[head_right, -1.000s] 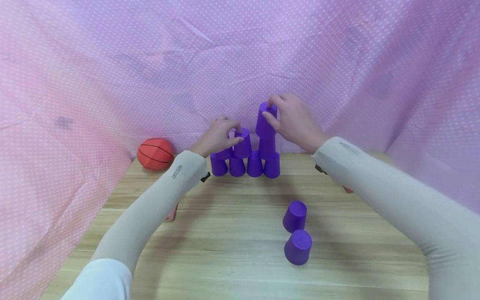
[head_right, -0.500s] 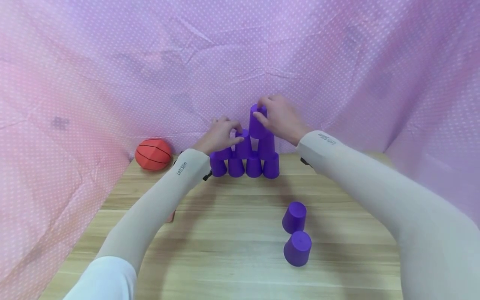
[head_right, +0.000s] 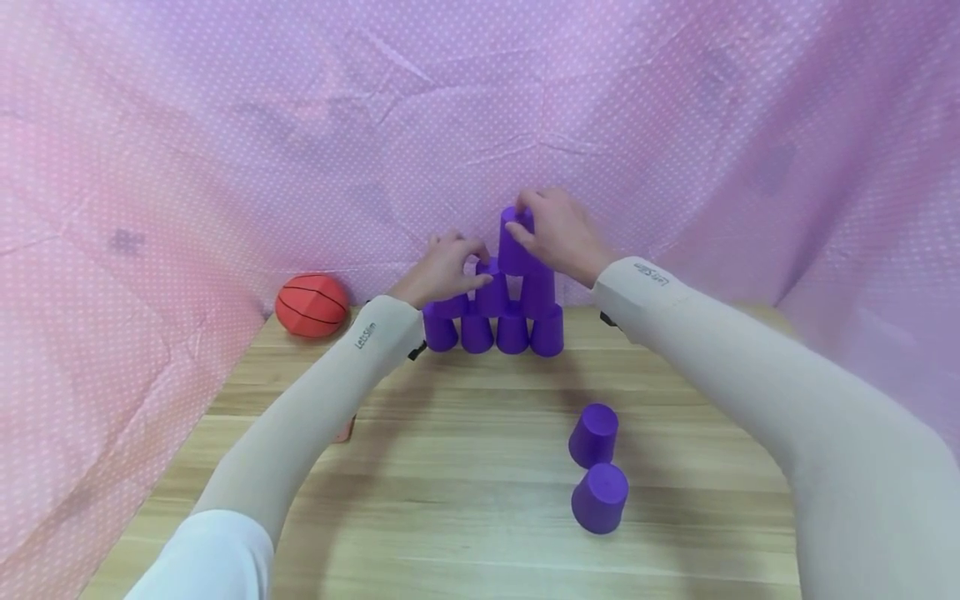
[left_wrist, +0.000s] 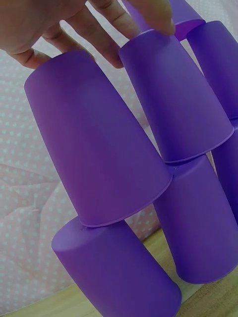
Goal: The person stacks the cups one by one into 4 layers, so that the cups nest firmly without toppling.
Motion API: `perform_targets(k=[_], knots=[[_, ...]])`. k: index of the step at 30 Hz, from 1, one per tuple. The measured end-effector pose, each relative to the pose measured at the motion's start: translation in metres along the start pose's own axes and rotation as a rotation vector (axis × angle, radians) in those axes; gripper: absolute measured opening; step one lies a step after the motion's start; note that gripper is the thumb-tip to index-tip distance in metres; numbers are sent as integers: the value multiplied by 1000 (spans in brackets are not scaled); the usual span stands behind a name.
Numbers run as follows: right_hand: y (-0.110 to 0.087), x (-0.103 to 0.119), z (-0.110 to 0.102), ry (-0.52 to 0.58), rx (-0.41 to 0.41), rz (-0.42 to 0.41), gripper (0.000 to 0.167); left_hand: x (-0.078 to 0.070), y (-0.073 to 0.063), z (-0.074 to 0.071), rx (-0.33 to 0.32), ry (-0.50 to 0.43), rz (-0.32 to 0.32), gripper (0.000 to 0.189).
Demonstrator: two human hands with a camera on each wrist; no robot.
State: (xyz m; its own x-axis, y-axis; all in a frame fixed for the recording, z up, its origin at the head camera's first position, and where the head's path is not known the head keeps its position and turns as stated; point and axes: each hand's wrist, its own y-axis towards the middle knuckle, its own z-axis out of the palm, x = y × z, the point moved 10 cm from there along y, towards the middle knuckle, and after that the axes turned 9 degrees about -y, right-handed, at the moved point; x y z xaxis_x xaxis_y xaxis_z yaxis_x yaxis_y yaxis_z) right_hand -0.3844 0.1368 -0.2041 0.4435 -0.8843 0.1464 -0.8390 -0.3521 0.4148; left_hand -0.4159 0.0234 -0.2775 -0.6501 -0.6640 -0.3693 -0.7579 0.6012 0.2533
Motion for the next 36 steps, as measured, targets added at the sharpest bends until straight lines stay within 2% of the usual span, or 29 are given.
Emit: perform_targets(k=[4, 7, 10, 12, 17, 22, 25, 26, 28, 31, 34, 36], knots=[[-9, -4, -7, 44, 1, 22, 33, -4, -10, -10, -69, -11, 27, 30], [-25, -8, -18, 51, -65, -11, 32, -17, -22, -19, -147, -15, 90, 31], [-48, -10, -28, 38, -136, -83, 27, -41, -38, -25, -219, -23, 213, 28], [-65, -10, -29, 27, -144, -118, 24, -59, -48, -23, -243, -43, 297, 25], [-107, -5, -17, -13, -120, -206, 22, -106, -68, -2, -214, -84, 441, 23], [-147, 10, -5, -10, -64, -334, 26, -156, -91, 26, -130, -96, 607, 25], [-169, 18, 2, 15, 0, -415, 31, -184, -109, 45, -45, -159, 704, 23], [-177, 20, 5, 25, 27, -440, 33, -192, -115, 52, -6, -175, 718, 23], [-190, 23, 12, 47, 83, -482, 36, -207, -126, 68, 73, -191, 731, 22], [-206, 23, 26, 74, 167, -500, 39, -224, -139, 96, 198, -111, 715, 24], [-216, 22, 37, 96, 223, -495, 38, -232, -147, 122, 320, -12, 669, 29], [-221, 21, 42, 111, 241, -491, 36, -233, -151, 135, 389, 13, 627, 33]])
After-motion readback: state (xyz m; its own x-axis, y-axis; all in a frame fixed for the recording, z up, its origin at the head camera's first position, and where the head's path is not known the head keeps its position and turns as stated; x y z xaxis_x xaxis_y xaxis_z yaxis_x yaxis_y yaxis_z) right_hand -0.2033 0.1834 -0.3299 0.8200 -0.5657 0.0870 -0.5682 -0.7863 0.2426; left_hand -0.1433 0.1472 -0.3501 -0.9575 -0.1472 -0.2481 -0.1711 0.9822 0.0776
